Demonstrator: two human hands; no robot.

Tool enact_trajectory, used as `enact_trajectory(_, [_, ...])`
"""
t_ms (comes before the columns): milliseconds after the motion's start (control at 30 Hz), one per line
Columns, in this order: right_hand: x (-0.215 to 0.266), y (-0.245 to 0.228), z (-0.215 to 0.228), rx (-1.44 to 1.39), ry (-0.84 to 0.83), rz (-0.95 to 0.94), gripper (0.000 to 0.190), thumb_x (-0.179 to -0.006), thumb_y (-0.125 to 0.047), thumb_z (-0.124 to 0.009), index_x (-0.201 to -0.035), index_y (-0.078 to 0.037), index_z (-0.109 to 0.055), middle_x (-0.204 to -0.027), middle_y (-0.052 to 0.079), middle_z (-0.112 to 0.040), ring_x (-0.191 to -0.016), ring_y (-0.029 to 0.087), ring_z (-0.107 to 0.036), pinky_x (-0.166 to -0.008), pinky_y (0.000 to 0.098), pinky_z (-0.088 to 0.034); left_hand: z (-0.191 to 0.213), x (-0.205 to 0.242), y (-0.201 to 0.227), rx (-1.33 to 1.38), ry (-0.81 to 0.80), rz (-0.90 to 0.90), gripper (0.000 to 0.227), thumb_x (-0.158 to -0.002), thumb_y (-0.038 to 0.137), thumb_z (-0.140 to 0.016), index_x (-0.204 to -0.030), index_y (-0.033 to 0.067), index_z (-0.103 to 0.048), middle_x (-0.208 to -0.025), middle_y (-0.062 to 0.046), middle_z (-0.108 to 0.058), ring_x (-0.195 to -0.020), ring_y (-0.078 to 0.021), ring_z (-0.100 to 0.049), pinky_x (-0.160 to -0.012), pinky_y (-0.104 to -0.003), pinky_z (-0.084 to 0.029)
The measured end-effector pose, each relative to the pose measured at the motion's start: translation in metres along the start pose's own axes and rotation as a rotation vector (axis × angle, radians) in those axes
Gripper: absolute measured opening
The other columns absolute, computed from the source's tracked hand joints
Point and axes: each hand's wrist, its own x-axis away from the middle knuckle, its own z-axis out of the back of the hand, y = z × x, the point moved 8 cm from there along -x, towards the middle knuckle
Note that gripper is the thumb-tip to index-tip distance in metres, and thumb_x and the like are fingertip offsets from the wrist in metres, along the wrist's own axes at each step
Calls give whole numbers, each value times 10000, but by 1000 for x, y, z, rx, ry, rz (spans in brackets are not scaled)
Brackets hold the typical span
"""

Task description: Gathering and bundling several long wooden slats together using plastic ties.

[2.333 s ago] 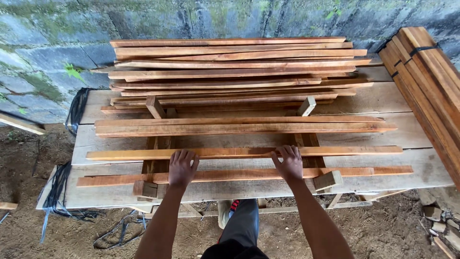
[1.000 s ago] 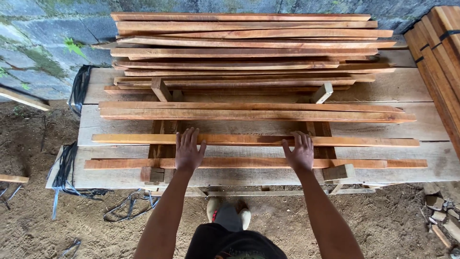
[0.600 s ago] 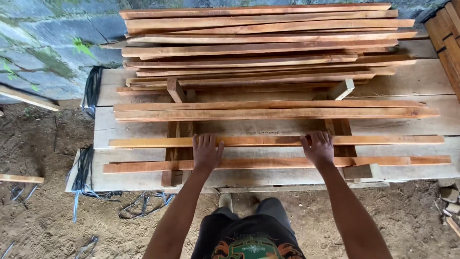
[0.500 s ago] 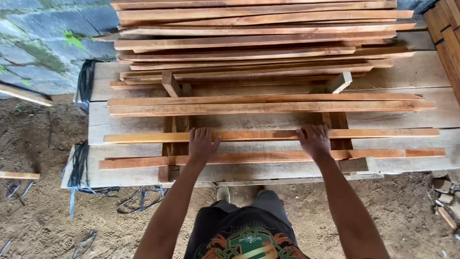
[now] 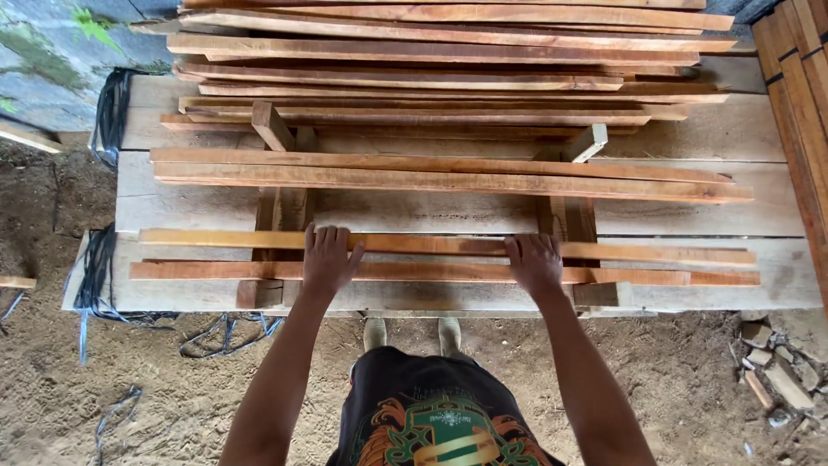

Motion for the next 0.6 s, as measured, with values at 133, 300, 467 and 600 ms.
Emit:
enact_trajectory(133, [12, -5, 16, -1, 63, 44, 346, -1056, -467, -550, -851, -230, -697, -795, -18, -690, -845, 192, -708, -867, 360, -510, 14, 16, 11, -12, 21, -1, 454, -1017, 581, -471, -948, 152, -604, -823, -55, -603, -913, -265, -679, -1073, -515, -450])
enact_trajectory(300, [20, -9, 6, 87, 49, 31, 409, -1052, -515, -493, -830, -216, -661, -753, 12, -675, -813, 219, -709, -840, 379, -506, 8, 20, 20, -67, 52, -24, 363, -982, 486, -527, -855, 150, -577, -791, -56, -584, -866, -282, -667, -983, -517, -460])
enact_trajectory(467, [7, -88, -17, -6, -34, 132, 366, -1037, -421, -493, -832, -169, -663, -744, 49, -687, -806, 272, -741, -794, 412, -539, -6, 7, 93, -20, 25, -138, 367, -1012, 445, -508, -848, 135, -618, -777, -87, -595, -800, -322, -668, -829, -505, -471])
enact_trajectory(600, [-8, -129, -15, -80, 54, 157, 346, -1000, -363, -537, -747, -152, -641, -658, 40, -631, -687, 283, -715, -680, 401, -541, -22, -5, 114, 39, -14, -112, 385, -1055, 396, -422, -901, 106, -623, -805, -84, -599, -798, -313, -658, -809, -458, -460])
